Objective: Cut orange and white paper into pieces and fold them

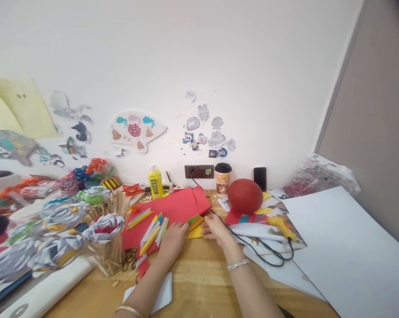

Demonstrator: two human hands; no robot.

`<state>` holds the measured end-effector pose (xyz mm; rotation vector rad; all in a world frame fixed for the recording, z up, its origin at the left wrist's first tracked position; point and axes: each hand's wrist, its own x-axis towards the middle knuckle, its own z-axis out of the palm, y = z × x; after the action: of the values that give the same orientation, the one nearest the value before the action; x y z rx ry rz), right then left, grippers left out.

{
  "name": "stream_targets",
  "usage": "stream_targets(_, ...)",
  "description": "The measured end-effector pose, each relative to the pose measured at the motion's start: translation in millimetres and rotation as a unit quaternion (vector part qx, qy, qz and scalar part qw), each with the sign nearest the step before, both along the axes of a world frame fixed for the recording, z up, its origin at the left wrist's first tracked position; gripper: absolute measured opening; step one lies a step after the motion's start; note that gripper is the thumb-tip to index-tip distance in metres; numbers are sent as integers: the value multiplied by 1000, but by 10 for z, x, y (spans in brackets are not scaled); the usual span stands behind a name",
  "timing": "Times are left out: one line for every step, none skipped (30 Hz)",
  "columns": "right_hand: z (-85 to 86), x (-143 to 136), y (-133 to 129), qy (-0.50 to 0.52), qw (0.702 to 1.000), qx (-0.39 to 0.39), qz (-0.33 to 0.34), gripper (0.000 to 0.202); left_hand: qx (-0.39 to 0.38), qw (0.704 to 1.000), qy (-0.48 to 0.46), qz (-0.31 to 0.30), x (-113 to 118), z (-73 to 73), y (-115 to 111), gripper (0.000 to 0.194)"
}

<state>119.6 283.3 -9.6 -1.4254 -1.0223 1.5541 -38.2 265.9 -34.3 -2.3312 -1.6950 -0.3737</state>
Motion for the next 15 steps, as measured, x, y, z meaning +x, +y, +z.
stream_targets(1,11,-1,2,1000,0,-4,30,4,1000,-16,-5,-11,4,7,27)
stream_targets(-2,18,-1,5,1000,-1,-6,30,6,999,-30,-9,-21,3,16,29)
stream_targets(-11,18,1,6,1000,-2,-8,30,8,999,-44,-12,-30,-2,26,31)
stream_targets(-26,11,7,7,1000,-4,-11,29,8,998,-56,-14,-37,-10,37,33)
stream_targets(-45,-3,17,8,1000,-5,-13,29,8,998,-67,-15,-42,-21,48,34)
stream_targets(-68,-21,30,7,1000,-7,-16,29,8,997,-77,-16,-47,-34,58,34)
stream_targets(-93,-42,46,7,1000,-9,-19,29,8,996,-86,-17,-50,-47,68,34)
stream_targets(-117,-62,63,5,1000,-10,-22,29,8,995,-95,-16,-52,-60,76,33)
stream_targets(-139,-80,80,4,1000,-10,-25,29,7,995,-102,-15,-53,-71,82,33)
stream_targets(-158,-93,94,2,1000,-11,-28,29,7,994,-109,-12,-54,-79,85,32)
stream_targets(-171,-101,105,-1,999,-11,-31,29,6,993,-115,-10,-54,-84,86,32)
stream_targets(-180,-105,112,-4,999,-11,-32,29,5,993,-120,-7,-53,-86,85,31)
stream_targets(-184,-103,114,-6,999,-10,-33,29,5,992,-124,-5,-52,-86,82,31)
stream_targets(-183,-98,112,-7,999,-8,-32,29,4,992,-129,-3,-52,-84,79,30)
stream_targets(-181,-90,107,-7,1000,-5,-29,29,3,991,-133,-1,-51,-81,74,29)
